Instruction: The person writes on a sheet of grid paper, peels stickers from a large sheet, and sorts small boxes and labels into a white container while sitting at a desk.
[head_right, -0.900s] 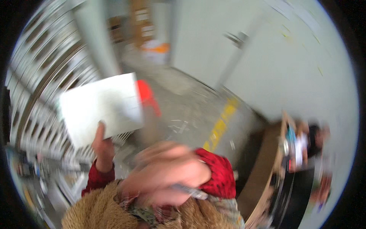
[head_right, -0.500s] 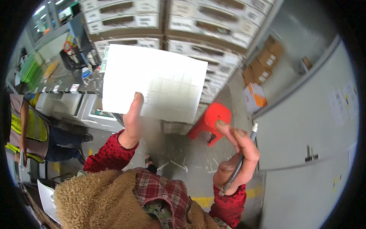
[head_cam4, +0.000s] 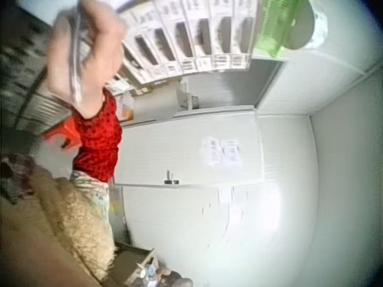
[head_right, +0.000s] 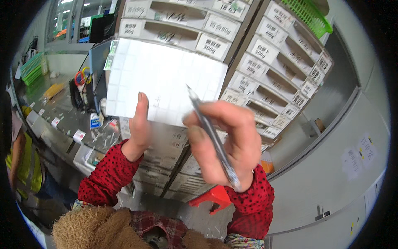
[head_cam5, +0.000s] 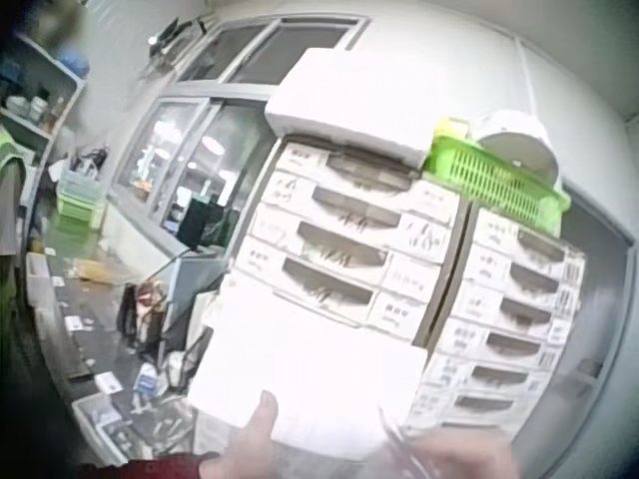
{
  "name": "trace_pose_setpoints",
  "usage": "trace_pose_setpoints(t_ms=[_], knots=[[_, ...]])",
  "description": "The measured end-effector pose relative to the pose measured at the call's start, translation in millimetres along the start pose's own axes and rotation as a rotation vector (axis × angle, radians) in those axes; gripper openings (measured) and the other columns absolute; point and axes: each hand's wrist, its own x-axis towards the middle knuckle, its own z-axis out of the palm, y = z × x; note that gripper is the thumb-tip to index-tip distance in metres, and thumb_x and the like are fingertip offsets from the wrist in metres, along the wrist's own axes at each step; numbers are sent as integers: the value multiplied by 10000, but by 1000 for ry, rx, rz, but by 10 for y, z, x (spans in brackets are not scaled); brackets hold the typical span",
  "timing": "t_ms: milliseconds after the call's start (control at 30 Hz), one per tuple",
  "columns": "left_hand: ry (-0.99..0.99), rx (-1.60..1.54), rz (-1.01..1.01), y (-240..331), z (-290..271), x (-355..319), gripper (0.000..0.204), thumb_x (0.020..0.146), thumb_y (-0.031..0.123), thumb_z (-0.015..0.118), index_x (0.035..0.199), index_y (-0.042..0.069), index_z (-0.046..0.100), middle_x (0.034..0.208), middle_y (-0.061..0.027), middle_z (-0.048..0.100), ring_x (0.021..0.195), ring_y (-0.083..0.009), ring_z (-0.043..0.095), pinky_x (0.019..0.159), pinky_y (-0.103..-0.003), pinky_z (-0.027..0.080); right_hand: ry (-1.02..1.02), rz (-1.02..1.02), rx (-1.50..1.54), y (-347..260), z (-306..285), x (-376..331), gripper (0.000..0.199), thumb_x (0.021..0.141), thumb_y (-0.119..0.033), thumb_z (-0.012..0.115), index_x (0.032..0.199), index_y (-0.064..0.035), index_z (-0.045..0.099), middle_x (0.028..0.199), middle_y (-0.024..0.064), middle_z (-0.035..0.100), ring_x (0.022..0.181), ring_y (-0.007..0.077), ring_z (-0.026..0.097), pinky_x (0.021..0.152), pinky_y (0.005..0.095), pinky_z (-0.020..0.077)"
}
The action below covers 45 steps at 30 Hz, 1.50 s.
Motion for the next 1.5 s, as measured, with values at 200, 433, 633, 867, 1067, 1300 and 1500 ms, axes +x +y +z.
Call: trace_pose_setpoints(t_ms=[200,433,633,867,1067,1300,1500], knots=[[6,21,131,-139,681,913,559,1022,414,295,1264,-48,494,1227,-125,556,1139,-210,525,1002,-356,403,-33,-292,5,481,-114,809,208,858,-59,624,1041,40,620,825,125,665,705,150,632,621,251,505],[90,56,57,60,994,1073,447,986,395,465,1099,-10,615,907,-86,659,701,-136,631,600,-260,502,-63,-129,77,1369,-207,1125,150,870,-22,614,1010,30,595,839,55,622,727,97,580,665,216,463],[215,357,174,97,769,1044,217,896,203,638,840,-5,659,590,-14,584,445,-73,525,404,-231,417,-51,-250,91,1582,-258,1017,148,811,8,647,953,19,609,756,33,575,624,75,489,571,209,386],[211,380,286,-20,777,1038,202,887,141,627,756,-11,647,534,15,530,458,-49,488,418,-246,361,-19,-364,-135,1636,-331,887,133,764,-14,688,846,-31,585,612,22,547,473,82,481,451,229,374],[211,507,533,-80,732,1103,162,864,95,626,756,-23,655,525,-35,551,479,-58,531,438,-263,386,-11,-573,-294,1645,-275,933,141,748,19,694,775,-11,560,554,47,526,397,127,481,390,259,369],[173,473,558,-125,692,1092,126,851,71,641,786,-36,657,549,-78,589,474,-97,561,445,-276,403,-34,-633,-413,1632,-258,914,177,709,48,710,774,-11,556,566,66,517,398,167,491,389,276,371],[144,561,703,-195,608,1134,115,843,41,647,760,-37,639,547,-82,584,468,-99,558,434,-279,398,-18,-624,-416,1654,-247,893,202,664,80,683,748,-14,526,560,73,481,408,198,480,393,302,365]])
